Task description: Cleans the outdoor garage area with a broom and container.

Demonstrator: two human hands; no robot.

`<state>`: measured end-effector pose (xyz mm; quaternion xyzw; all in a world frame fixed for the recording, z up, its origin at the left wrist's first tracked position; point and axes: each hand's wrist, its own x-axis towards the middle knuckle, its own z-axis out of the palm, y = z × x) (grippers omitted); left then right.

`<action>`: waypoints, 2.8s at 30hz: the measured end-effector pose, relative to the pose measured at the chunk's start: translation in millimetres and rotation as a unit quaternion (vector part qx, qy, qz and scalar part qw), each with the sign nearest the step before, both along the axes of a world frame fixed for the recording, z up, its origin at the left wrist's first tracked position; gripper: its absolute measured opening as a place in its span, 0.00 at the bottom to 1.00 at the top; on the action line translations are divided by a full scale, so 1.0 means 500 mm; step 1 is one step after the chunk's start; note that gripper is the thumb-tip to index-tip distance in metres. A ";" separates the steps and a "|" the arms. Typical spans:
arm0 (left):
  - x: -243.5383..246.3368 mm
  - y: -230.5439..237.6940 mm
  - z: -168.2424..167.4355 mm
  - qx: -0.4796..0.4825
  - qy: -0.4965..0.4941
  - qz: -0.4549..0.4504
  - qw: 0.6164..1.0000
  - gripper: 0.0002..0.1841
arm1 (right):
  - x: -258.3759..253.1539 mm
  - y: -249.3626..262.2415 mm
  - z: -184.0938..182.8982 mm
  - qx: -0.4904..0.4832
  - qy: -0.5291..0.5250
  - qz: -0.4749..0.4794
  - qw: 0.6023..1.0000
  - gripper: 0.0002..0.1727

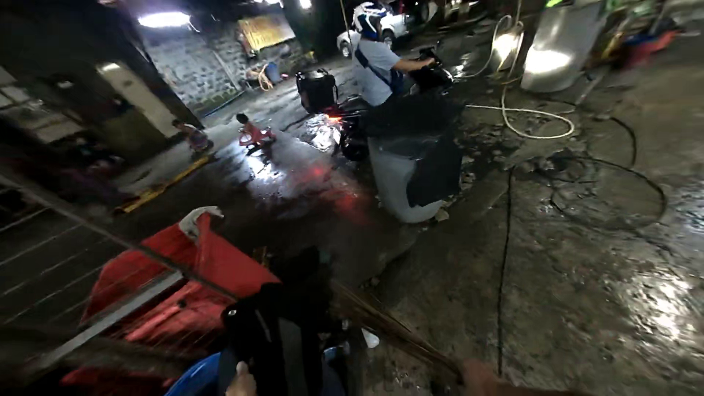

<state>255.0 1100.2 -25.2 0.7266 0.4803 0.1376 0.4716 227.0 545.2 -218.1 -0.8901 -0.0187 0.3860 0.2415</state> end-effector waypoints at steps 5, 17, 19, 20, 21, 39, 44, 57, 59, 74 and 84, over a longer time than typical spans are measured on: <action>0.037 -0.132 0.098 -0.047 0.037 0.032 0.998 0.33 | 0.022 0.089 0.025 0.032 0.025 0.177 0.983 0.39; -0.017 -0.145 0.069 -0.036 0.058 0.028 0.997 0.31 | 0.122 0.266 0.079 0.026 0.012 0.168 0.985 0.40; -0.036 -0.143 0.063 -0.035 0.094 0.028 0.995 0.31 | 0.145 0.284 0.051 -0.016 0.065 0.195 0.979 0.35; -0.042 -0.135 0.060 -0.027 0.098 0.031 0.994 0.31 | 0.163 0.295 0.061 -0.020 0.074 0.168 0.983 0.33; -0.044 -0.128 0.061 -0.022 0.093 0.032 0.995 0.31 | 0.173 0.301 0.081 -0.005 0.071 0.120 0.990 0.33; -0.081 -0.108 0.030 0.039 0.161 -0.024 0.986 0.30 | 0.160 0.381 0.040 0.056 0.029 0.084 0.994 0.38; -0.089 -0.101 0.034 0.087 0.195 -0.065 0.975 0.30 | 0.197 0.399 -0.058 0.001 0.093 0.247 0.965 0.36; -0.048 -0.051 0.028 -0.007 0.099 0.010 0.995 0.31 | 0.088 -0.022 -0.021 -0.118 0.088 0.242 0.959 0.34; -0.048 -0.064 0.017 -0.025 0.103 0.006 0.994 0.32 | 0.066 -0.034 0.016 -0.076 0.051 0.168 0.981 0.31; -0.003 -0.074 0.024 -0.092 -0.062 0.036 0.993 0.31 | 0.045 0.044 0.125 0.042 0.003 0.022 0.999 0.34; -0.029 -0.102 -0.013 0.008 0.009 -0.019 1.000 0.32 | 0.081 0.120 -0.019 -0.018 0.047 0.049 0.998 0.37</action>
